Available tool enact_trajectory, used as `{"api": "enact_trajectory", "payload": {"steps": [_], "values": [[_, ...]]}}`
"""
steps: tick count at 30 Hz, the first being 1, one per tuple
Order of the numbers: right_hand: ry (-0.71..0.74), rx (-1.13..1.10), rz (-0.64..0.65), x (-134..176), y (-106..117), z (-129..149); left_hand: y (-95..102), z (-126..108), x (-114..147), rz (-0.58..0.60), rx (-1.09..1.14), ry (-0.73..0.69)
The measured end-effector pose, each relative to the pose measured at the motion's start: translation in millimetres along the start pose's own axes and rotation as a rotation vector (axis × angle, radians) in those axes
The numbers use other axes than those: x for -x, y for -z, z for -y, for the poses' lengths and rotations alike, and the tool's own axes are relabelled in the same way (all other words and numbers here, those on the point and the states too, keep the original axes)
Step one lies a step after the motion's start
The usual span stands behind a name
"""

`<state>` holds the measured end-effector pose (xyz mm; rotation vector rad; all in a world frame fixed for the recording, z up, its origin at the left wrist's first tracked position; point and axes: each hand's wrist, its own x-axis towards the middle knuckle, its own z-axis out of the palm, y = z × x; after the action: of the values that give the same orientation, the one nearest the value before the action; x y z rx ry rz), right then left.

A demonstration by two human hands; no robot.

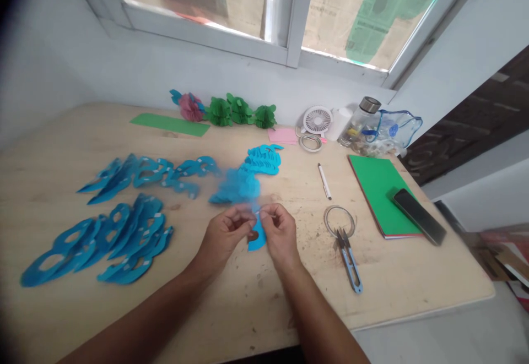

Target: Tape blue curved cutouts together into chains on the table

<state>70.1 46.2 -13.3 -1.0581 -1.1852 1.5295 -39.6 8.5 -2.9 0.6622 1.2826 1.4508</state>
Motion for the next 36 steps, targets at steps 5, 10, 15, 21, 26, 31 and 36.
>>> {"api": "enact_trajectory", "payload": {"steps": [5, 10, 15, 21, 26, 31, 36], "values": [[-0.033, -0.077, -0.03, 1.0, -1.8, 1.1, -3.3, 2.3, 4.0, -0.007, 0.033, -0.021], [-0.061, -0.134, -0.049, 2.2, -3.2, 3.0, -5.6, 4.0, 5.5, 0.031, 0.057, 0.0], [-0.034, -0.093, -0.055, 3.0, -2.9, 2.9, -5.4, 0.8, 5.6, 0.021, 0.041, 0.008], [-0.011, -0.017, -0.05, 3.1, -3.1, 0.9, -3.7, -1.4, 5.9, -0.033, 0.02, 0.029], [0.004, 0.004, -0.052, 3.3, -3.2, 0.4, -3.7, -1.6, 6.7, -0.049, 0.049, 0.077], [0.011, 0.034, -0.057, 3.2, -2.8, -0.3, -3.8, -2.1, 5.9, -0.052, 0.059, 0.063], [0.027, 0.043, -0.072, 3.2, -2.8, -2.5, -3.2, -1.0, 4.4, -0.05, 0.047, 0.031]]}}
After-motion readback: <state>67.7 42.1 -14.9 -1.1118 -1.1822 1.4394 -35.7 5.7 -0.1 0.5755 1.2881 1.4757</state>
